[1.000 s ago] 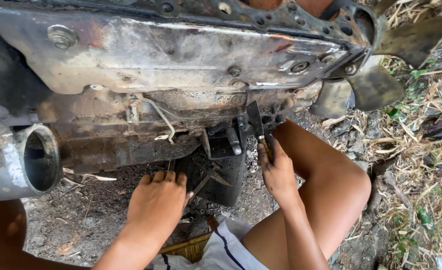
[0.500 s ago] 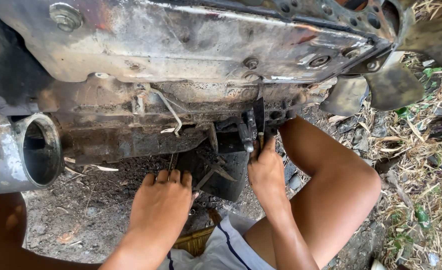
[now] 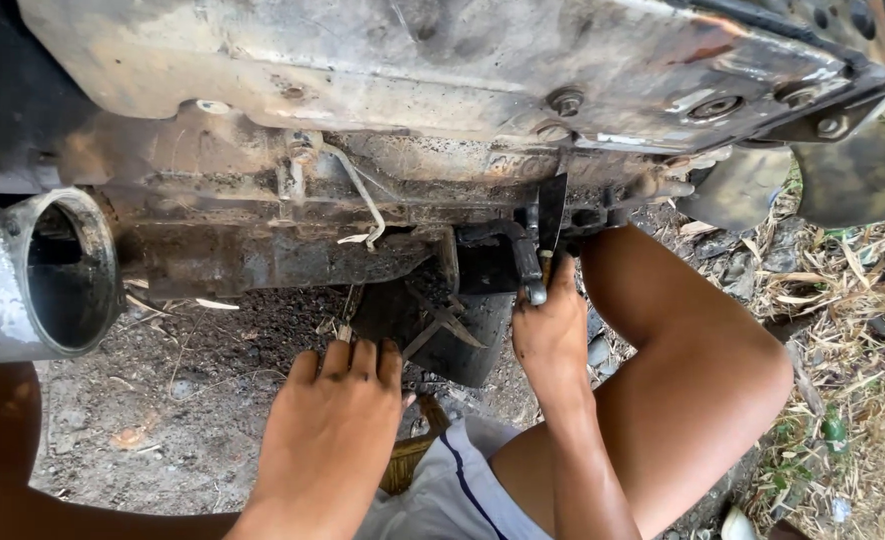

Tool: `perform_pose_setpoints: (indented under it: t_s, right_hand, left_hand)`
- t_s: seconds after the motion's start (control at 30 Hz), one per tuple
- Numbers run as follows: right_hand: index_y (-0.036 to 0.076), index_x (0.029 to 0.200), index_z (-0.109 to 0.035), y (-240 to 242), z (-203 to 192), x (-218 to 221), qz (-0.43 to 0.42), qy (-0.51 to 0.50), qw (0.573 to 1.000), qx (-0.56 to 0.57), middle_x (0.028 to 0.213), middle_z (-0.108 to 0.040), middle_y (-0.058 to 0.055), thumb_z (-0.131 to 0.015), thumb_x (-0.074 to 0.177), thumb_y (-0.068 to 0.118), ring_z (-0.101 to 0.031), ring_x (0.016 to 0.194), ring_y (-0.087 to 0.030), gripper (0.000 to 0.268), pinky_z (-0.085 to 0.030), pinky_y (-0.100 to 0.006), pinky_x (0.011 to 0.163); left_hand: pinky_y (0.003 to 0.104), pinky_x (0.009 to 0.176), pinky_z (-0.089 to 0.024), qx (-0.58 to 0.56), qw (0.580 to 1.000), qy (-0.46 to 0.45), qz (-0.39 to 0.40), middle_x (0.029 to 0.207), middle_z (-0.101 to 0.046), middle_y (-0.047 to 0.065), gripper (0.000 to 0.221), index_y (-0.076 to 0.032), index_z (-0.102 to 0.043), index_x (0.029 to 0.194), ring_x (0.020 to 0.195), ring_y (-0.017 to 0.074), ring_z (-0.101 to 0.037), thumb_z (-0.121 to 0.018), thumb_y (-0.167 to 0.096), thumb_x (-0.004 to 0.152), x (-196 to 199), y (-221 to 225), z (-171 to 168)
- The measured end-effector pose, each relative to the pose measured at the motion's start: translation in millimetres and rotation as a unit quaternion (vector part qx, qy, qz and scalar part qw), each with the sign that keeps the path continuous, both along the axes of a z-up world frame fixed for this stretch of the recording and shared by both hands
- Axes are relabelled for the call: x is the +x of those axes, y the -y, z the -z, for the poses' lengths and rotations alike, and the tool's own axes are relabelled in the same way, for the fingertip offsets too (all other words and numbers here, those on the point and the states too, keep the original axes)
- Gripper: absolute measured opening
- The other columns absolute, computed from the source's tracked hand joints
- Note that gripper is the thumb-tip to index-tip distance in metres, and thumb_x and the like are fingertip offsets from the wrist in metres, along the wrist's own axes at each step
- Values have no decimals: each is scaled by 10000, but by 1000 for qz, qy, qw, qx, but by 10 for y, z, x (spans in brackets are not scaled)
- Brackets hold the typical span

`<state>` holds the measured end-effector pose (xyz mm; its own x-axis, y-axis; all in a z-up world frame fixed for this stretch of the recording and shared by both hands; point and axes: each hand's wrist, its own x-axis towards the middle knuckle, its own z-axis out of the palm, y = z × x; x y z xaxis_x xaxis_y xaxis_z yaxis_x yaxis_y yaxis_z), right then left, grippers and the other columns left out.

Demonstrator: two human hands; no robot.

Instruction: Scraping grime and gasket material from an engine block using a hand tool

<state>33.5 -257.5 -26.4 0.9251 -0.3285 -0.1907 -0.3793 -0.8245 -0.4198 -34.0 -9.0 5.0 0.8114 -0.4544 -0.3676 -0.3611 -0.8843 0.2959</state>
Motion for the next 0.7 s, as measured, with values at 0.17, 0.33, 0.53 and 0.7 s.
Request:
perform_pose_setpoints:
  t_s: [0.17, 0.33, 0.53, 0.7]
  right_hand:
    - [-10, 1372, -671, 381, -295, 145, -60, 7, 993, 103, 970, -764, -133, -634, 1022, 31, -642, 747, -229, 354, -494, -379, 637]
    - [45, 1326, -742, 323, -785, 240, -26, -114, 993, 17, 871, -768, -110, -619, 1139, 239, -608, 646, -204, 297, -488, -375, 584]
    - [4, 1376, -694, 251, -559, 66, -34, -57, 998, 5, 989, -799, -208, -599, 1099, 134, -702, 789, -322, 321, -571, -464, 739]
    - [24, 1273, -663, 175, -513, 1, -5, -60, 998, 3, 973, -797, -201, -607, 1132, 219, -723, 769, -340, 247, -572, -491, 736]
  left_hand:
    - [406, 799, -643, 5, 999, -24, 22, 1195, -794, 261, 315, 73, -725, 1266, 916, 291, -779, -733, -72, 987, -24, 2, 31]
    - [404, 814, -627, 7, 999, -38, 24, 1135, -794, 232, 285, 82, -718, 1238, 895, 279, -761, -732, -66, 995, 12, 38, 42]
    - [417, 875, -657, 43, 999, -12, 19, 1197, -815, 259, 317, 81, -736, 1283, 954, 310, -798, -736, -90, 1017, -3, 96, 102]
    - [412, 756, -579, -3, 999, 40, 7, 1001, -817, 195, 250, 44, -778, 1168, 839, 285, -736, -718, -116, 987, -56, 120, 83]
